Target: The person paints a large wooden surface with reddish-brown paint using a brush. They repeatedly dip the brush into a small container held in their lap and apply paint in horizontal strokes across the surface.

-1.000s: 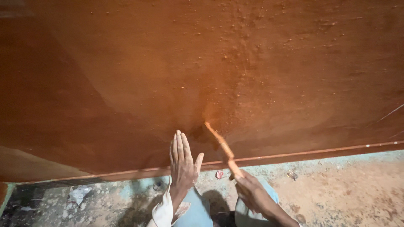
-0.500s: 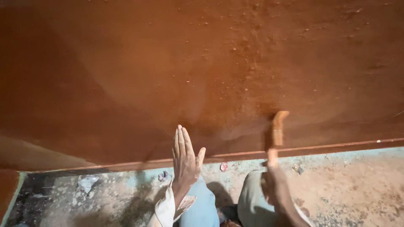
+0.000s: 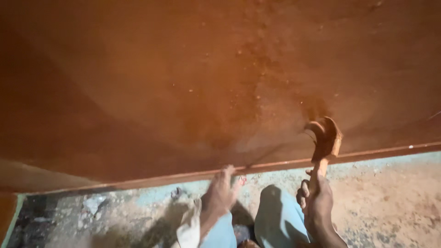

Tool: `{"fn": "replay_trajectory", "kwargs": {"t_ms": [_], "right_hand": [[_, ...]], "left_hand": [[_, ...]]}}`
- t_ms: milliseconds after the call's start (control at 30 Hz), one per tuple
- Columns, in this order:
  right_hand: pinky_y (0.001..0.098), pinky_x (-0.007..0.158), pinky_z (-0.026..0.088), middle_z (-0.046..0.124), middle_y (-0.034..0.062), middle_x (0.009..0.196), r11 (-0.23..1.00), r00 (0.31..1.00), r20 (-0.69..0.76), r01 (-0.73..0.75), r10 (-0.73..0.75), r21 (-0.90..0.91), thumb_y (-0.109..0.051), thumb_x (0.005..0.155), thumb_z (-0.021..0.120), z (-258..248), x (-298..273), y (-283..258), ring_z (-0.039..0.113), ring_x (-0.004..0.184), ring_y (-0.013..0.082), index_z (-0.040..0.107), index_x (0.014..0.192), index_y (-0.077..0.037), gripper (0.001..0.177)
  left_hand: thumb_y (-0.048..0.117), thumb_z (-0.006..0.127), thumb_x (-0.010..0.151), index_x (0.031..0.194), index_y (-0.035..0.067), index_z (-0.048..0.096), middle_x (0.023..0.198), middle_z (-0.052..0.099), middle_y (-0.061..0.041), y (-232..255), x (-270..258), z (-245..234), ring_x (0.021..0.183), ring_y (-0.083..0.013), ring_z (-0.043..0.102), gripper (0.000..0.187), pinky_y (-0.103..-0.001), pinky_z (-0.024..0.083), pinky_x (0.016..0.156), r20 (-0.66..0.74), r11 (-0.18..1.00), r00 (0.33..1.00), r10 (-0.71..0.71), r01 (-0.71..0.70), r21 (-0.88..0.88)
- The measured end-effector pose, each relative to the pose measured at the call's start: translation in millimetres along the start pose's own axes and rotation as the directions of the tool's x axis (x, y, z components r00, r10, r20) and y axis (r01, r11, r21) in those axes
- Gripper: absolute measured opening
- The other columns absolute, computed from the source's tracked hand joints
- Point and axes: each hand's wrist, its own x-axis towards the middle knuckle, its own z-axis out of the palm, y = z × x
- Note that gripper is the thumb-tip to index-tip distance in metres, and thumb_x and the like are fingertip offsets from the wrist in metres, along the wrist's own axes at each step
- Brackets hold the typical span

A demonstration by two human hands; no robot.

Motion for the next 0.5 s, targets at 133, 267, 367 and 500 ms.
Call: {"fn": "replay_trajectory", "kwargs": {"t_ms": [133, 267, 367, 500], "right_hand": [[0.029, 0.033, 0.025, 0.038, 0.0008, 0.06, 0.957, 0.989, 0.031, -0.135, 0.148, -0.257, -0.049, 0.101, 0.037, 8.0, -10.2, 8.2, 0.036, 0.043, 0.0144, 0.051, 0.115, -0.006, 0.047], [0.0292, 0.032, 0.027, 0.038, 0.0015, 0.059, 0.914, 0.947, 0.157, -0.213, 0.28, -0.345, -0.046, 0.099, 0.042, 14.5, -18.0, 23.4, 0.035, 0.042, 0.0149, 0.055, 0.115, -0.006, 0.046], [0.0298, 0.032, 0.027, 0.037, 0.0036, 0.057, 0.913, 0.937, 0.189, -0.215, 0.293, -0.348, -0.048, 0.098, 0.044, 14.6, -20.2, 22.8, 0.033, 0.04, 0.0158, 0.054, 0.114, -0.006, 0.046], [0.0282, 0.033, 0.026, 0.041, 0.0, 0.061, 0.916, 0.94, 0.161, -0.238, 0.301, -0.324, -0.044, 0.098, 0.047, 17.1, -23.0, 21.4, 0.034, 0.043, 0.0123, 0.053, 0.116, -0.01, 0.039]], "left_hand": [[0.033, 0.062, 0.093, 0.144, -0.001, 0.044, 0.136, 0.057, -0.025, -9.3, -24.0, 58.6, 0.121, -0.0416, 0.056, 0.064, -0.047, 0.048, 0.099, 0.349, 0.989, 0.929, 0.121, -0.144, 0.039], [0.023, 0.06, 0.091, 0.135, -0.01, 0.048, 0.126, 0.061, -0.029, -21.3, -7.7, 129.0, 0.11, -0.0397, 0.063, 0.056, -0.043, 0.054, 0.089, 0.334, 0.926, 0.892, 0.304, -0.358, 0.116], [0.011, 0.061, 0.081, 0.13, -0.02, 0.047, 0.121, 0.062, -0.034, -39.3, 9.1, 160.7, 0.104, -0.0386, 0.066, 0.06, -0.039, 0.058, 0.079, 0.399, 0.566, 0.69, 0.604, -0.723, 0.396], [0.004, 0.054, 0.087, 0.127, -0.015, 0.05, 0.109, 0.062, -0.031, -52.0, 26.5, 188.9, 0.094, -0.0427, 0.066, 0.044, -0.047, 0.056, 0.079, 0.24, 0.884, 0.867, 0.437, -0.463, 0.062]]}}
